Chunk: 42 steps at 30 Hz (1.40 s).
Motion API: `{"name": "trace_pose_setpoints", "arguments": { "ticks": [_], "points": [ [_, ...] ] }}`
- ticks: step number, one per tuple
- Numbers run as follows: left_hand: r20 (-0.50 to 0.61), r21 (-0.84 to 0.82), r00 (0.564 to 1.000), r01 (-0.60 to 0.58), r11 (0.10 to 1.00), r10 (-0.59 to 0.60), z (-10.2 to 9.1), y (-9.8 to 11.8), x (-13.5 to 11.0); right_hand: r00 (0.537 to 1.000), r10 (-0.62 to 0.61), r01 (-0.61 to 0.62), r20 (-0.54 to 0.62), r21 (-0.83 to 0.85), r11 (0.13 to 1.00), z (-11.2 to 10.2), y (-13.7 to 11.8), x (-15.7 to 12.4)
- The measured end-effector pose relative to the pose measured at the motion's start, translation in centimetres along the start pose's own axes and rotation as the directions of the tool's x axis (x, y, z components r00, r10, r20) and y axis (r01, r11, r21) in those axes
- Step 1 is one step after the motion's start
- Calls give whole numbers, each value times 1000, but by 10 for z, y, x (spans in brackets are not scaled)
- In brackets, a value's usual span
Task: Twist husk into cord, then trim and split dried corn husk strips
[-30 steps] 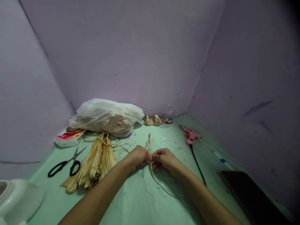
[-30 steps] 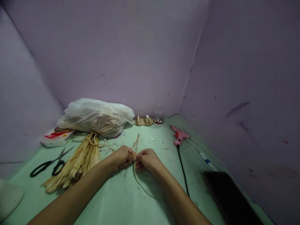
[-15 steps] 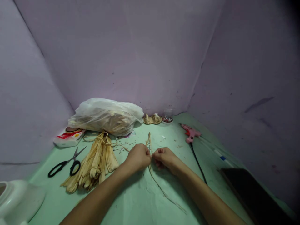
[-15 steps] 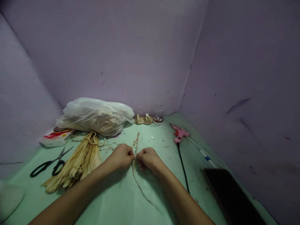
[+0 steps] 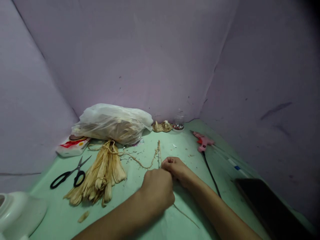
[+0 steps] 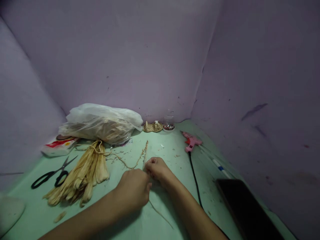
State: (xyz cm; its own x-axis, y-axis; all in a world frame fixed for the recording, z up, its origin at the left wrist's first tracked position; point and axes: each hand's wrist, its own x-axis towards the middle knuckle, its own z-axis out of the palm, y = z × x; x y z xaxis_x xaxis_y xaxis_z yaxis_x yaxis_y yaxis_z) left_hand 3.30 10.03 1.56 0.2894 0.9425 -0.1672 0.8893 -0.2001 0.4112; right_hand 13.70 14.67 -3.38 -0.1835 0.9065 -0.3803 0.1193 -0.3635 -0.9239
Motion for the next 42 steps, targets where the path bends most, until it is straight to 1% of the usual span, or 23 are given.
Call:
{"name": "trace_pose_setpoints", "arguments": {
  "ticks": [2,3,4,5,6,7,8,11,14,18,22,25,27,28,30,31,32,33,35,37,38,40,42],
  "points": [
    [-75,-130,996,33,991,-43,-10,-11,10,1000,0,0,25,8,1000,-2,-1,-1],
    [-116,-282,987,76,956,-113,-15,-17,16,999,-2,2,38,11,1000,-4,-1,-1],
    [-73,-496,974,153,855,-217,-18,-22,22,999,-6,5,48,13,1000,-5,-1,-2],
    [36,-665,953,248,704,-301,-19,-26,28,998,-9,8,58,12,1000,-6,-2,-2],
    [116,-726,941,299,619,-319,-18,-29,32,998,-11,10,67,8,1000,-6,-2,-2],
    [191,-767,931,339,544,-311,-16,-31,36,997,-13,13,74,2,1000,-7,-2,-2],
    [249,-784,926,364,503,-283,-13,-31,38,997,-15,16,79,-7,1000,-7,-2,-2],
    [344,-808,923,384,446,-171,-2,-31,41,995,-30,35,91,-51,998,-7,0,-1],
    [386,-805,915,395,443,-115,1,-34,43,993,-53,66,101,-128,990,-8,1,0],
    [343,-787,933,347,511,-106,-3,-42,45,981,-149,177,123,-256,951,-11,1,1],
    [277,-736,951,301,606,-137,-1,-44,47,946,-291,324,143,-417,849,-14,1,0],
    [229,-697,959,283,659,-169,5,-44,50,913,-381,398,144,-516,758,-16,0,-3],
    [183,-678,965,262,686,-188,10,-45,52,894,-425,413,143,-633,655,-15,-3,-7],
    [155,-671,969,248,699,-194,12,-46,52,886,-441,400,141,-712,577,-14,-5,-9],
    [102,-661,974,219,718,-202,14,-47,53,883,-453,327,126,-856,399,-12,-9,-14],
    [85,-658,975,209,723,-205,15,-47,54,887,-451,273,100,-901,337,-11,-12,-17],
    [76,-656,975,205,726,-207,15,-47,54,896,-440,221,64,-923,316,-9,-15,-19],
    [74,-655,974,208,726,-213,15,-47,54,907,-420,180,29,-929,323,-8,-17,-21],
    [85,-660,969,229,716,-232,14,-45,54,934,-358,132,-14,-915,380,-5,-21,-25],
    [111,-669,959,266,694,-262,11,-42,53,952,-307,131,-7,-894,427,-2,-24,-28],
    [129,-675,953,288,679,-275,10,-41,52,955,-297,135,1,-891,433,0,-25,-30],
    [172,-689,942,325,648,-289,6,-37,49,951,-310,142,10,-902,407,4,-25,-33],
    [207,-700,935,346,624,-287,4,-36,47,943,-332,155,29,-920,359,9,-24,-35]
  ]
}}
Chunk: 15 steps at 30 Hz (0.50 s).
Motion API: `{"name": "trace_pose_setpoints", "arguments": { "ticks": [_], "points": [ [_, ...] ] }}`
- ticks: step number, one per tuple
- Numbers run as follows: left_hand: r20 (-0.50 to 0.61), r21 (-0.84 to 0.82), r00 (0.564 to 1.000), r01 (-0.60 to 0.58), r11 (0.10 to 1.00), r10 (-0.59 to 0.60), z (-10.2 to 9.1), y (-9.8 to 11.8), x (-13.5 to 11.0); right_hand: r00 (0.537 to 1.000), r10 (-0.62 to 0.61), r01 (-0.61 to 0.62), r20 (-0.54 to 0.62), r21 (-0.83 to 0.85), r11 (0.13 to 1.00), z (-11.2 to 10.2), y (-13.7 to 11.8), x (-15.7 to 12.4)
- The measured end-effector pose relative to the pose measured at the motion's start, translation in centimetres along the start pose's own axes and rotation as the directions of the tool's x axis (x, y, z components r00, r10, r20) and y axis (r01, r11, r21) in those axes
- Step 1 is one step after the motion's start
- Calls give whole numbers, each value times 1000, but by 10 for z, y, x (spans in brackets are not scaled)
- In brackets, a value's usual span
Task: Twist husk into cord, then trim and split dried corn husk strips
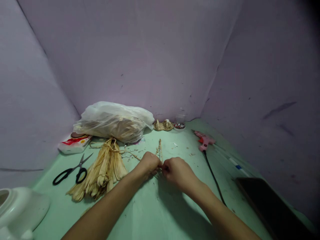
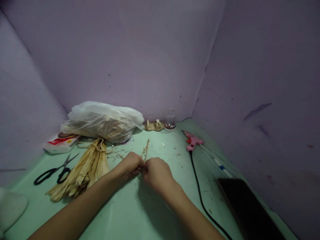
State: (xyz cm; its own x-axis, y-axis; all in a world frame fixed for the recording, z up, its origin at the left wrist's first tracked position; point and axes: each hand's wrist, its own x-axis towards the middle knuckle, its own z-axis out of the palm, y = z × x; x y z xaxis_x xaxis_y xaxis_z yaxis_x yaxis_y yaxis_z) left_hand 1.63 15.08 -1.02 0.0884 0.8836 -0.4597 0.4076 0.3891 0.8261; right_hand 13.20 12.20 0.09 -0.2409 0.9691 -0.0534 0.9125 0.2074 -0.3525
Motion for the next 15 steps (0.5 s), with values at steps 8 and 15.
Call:
{"name": "trace_pose_setpoints", "arguments": {
  "ticks": [8,15],
  "points": [
    [98,-12,995,13,1000,-12,-7,-4,3,993,-93,88,75,65,994,2,0,-1],
    [115,7,993,-22,1000,22,-10,0,-1,935,246,-356,257,706,612,-22,19,10]
  ]
}}
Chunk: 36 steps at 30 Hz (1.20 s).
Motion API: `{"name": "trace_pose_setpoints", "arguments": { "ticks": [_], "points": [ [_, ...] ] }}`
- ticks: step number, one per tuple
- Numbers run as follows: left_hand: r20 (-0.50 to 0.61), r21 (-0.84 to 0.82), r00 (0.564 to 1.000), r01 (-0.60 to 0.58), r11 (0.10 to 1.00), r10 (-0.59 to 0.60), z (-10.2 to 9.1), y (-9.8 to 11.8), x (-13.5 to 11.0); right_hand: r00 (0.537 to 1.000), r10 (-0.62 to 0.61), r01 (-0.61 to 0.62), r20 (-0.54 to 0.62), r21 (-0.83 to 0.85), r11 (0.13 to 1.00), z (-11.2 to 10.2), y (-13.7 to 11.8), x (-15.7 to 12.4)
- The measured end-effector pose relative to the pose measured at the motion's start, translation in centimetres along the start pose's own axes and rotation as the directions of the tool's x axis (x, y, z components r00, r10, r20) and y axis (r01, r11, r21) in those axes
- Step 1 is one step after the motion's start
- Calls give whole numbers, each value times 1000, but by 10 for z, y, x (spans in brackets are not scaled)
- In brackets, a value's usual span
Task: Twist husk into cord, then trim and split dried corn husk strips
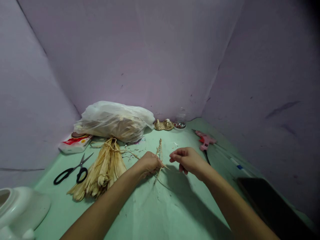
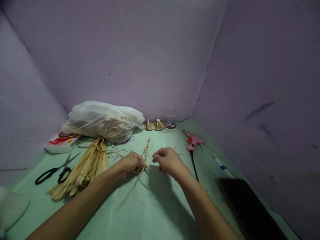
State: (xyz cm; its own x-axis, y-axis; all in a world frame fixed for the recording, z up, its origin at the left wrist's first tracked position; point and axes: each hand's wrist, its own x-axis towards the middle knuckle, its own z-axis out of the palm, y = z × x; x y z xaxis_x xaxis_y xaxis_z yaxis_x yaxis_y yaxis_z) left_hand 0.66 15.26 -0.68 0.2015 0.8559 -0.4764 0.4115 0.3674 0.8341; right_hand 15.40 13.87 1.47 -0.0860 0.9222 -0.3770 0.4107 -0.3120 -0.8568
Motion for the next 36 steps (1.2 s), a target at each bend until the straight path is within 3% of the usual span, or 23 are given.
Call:
{"name": "trace_pose_setpoints", "arguments": {
  "ticks": [2,4,8,12,17,21,24,28,31,33,34,36],
  "points": [
    [5,12,1000,-12,1000,12,0,1,-1,998,63,-62,0,176,982,6,0,3],
    [4,27,1000,-26,999,26,0,1,-2,993,85,-104,86,236,966,18,3,6],
    [-2,73,999,-50,996,50,1,2,-2,991,45,-73,123,231,970,35,18,18],
    [-37,167,995,-84,982,91,3,-3,4,998,-8,-3,56,190,982,36,34,31],
    [-111,365,982,-102,925,152,2,-12,9,996,-63,53,56,169,984,36,42,36],
    [-184,510,957,-100,855,222,-1,-5,-2,996,-52,36,79,191,981,37,40,34],
    [-196,657,941,-82,749,275,5,3,-18,995,-31,10,94,213,977,37,38,32],
    [-123,815,938,-91,572,325,25,9,-42,996,2,-24,93,240,970,37,36,30],
    [-30,850,941,-153,503,337,33,11,-54,996,10,-33,90,261,965,36,35,28],
    [-3,824,943,-186,536,333,27,14,-55,996,8,-33,93,274,961,35,33,26],
    [-12,781,945,-195,594,327,21,16,-52,995,7,-34,96,277,960,35,31,25],
    [-116,579,955,-159,800,274,7,18,-43,994,6,-37,111,277,960,33,29,23]
  ]
}}
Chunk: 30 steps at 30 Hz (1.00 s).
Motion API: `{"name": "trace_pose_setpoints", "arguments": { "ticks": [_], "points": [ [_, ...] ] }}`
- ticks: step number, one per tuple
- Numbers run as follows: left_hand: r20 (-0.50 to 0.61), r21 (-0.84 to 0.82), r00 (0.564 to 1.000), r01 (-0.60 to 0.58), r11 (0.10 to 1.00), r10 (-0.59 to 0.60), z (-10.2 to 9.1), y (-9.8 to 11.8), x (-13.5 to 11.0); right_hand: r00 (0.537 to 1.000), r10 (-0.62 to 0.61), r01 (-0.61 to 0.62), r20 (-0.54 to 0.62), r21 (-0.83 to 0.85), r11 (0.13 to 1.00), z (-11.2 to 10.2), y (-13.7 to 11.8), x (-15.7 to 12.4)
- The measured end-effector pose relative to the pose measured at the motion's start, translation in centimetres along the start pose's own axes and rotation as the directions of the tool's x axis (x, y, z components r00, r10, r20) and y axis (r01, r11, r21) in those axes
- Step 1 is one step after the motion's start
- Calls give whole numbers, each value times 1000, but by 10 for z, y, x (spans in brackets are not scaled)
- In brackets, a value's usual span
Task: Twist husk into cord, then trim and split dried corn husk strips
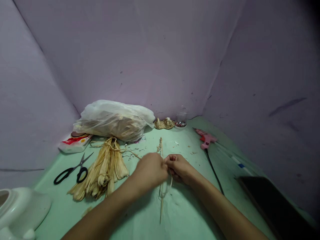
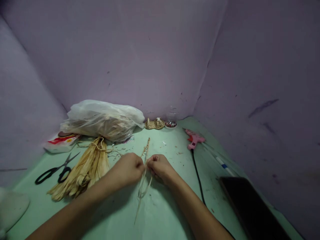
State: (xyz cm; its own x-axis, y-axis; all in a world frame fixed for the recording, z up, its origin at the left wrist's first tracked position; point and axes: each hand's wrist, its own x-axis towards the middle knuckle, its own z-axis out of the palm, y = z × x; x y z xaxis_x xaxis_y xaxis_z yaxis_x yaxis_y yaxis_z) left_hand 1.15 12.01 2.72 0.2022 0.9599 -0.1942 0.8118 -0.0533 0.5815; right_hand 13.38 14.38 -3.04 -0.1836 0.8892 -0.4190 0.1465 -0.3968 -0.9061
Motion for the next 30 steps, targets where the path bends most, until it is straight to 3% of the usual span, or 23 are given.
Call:
{"name": "trace_pose_setpoints", "arguments": {
  "ticks": [1,2,4,9,14,17,23,26,30],
  "points": [
    [33,-238,995,104,966,-99,-4,-4,7,1000,-1,1,8,-4,1000,0,-1,-1],
    [118,-465,972,233,854,-202,-5,-8,13,1000,-5,6,14,-9,1000,-1,-2,-1],
    [238,-609,941,336,719,-239,-3,-13,22,999,-28,28,18,-18,999,-1,-3,-2],
    [463,-729,877,458,509,-126,13,-19,32,996,-82,83,26,-24,996,-1,-2,1],
    [609,-720,790,589,368,-73,14,-32,42,996,-80,81,35,-31,996,-3,-3,2],
    [640,-715,767,620,323,-54,13,-36,46,995,-91,92,44,-25,995,-4,-2,2],
    [642,-721,765,625,301,-49,18,-37,46,994,-94,94,56,-4,996,-6,1,4],
    [604,-739,795,585,334,-56,19,-37,45,994,-93,93,61,2,996,-6,2,4],
    [512,-748,854,496,442,-92,21,-37,43,990,-107,106,88,15,994,-8,1,3]
  ]
}}
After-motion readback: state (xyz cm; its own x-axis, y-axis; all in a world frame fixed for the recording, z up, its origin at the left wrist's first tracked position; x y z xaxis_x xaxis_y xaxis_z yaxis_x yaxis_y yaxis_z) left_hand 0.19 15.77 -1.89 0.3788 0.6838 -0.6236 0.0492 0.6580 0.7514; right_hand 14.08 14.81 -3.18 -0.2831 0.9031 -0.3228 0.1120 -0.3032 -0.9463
